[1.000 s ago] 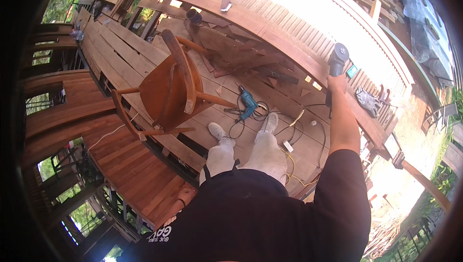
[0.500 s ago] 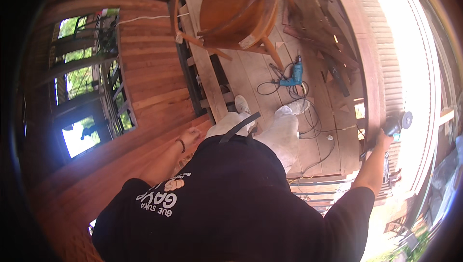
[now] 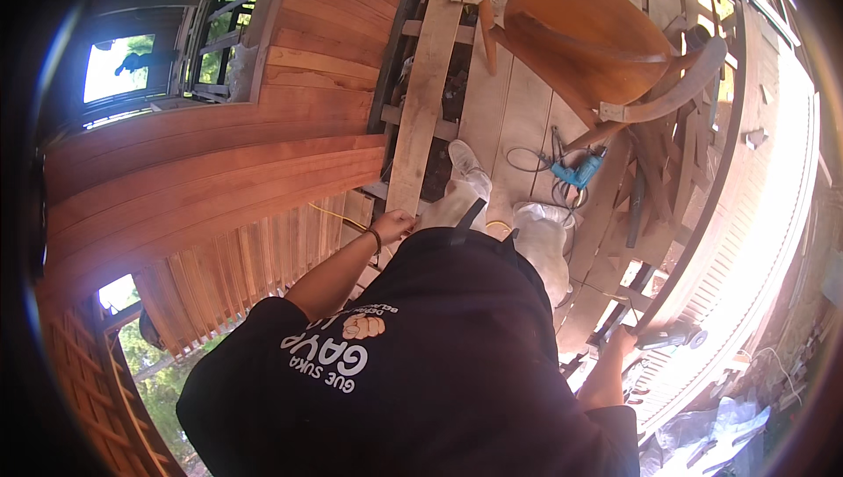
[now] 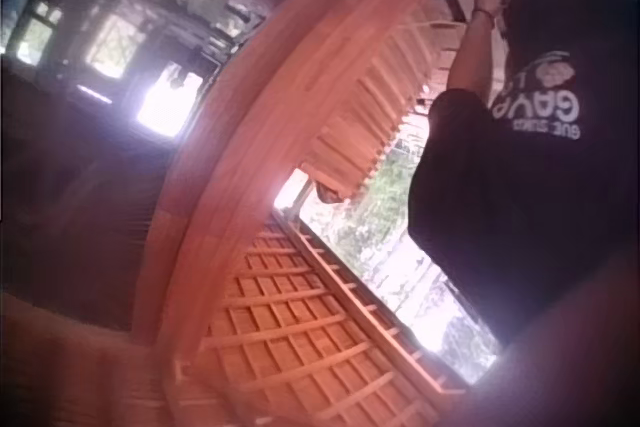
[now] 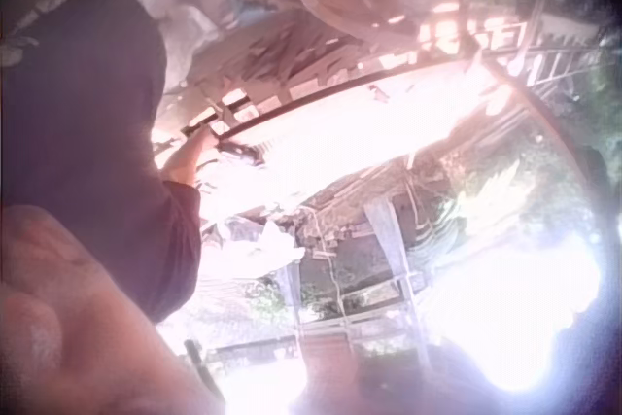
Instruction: The person repairs a wooden chair by attaching a small wooden block to the underside of the seat using a power drill and an angle grinder. They position the block, drill screws into it, and then sand the area with the angle grinder. The person also moves a wooden plank and walks around the workspace.
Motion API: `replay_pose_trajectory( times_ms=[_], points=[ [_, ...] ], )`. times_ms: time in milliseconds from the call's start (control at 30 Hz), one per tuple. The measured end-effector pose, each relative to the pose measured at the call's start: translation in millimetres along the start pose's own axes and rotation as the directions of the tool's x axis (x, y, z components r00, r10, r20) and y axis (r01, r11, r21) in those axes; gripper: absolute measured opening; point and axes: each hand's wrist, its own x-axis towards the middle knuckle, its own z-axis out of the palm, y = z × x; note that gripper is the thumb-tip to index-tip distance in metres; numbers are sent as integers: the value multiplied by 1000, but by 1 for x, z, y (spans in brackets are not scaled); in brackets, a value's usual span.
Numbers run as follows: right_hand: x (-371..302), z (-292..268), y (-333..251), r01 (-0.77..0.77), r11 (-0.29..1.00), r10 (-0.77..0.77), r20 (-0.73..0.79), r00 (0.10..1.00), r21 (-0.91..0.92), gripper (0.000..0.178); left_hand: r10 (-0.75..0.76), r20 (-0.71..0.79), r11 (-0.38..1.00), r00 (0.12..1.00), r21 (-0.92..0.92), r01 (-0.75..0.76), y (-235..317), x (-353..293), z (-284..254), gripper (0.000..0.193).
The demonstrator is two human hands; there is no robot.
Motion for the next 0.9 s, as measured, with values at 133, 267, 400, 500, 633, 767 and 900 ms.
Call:
replay_pose_trajectory(
  times_ms=[133,267,400,500,633,767,900],
  points=[
    [-61,4,-50,112,982,-129,-112,985,-150,61,-40,26,993,999,-113,42,-34,14,-32,29],
    [-72,35,-68,310,940,-294,122,948,-141,68,-53,54,979,997,-192,62,-80,51,-82,30],
    [-161,45,-159,225,961,-268,364,892,159,39,-144,10,942,989,-305,140,-113,58,-121,32],
    [-191,66,-209,329,912,-404,394,826,247,28,-143,3,916,990,-378,133,-146,77,-141,31],
    [-232,74,-277,465,830,-556,403,727,308,16,-187,-63,868,980,-477,135,-167,82,-151,25],
    [-275,61,-329,511,805,-593,430,680,302,14,-169,-73,830,983,-548,102,-156,81,-157,23],
    [-285,68,-358,576,804,-559,520,646,149,18,-144,-128,813,981,-580,43,-147,92,-172,22]
  ],
)
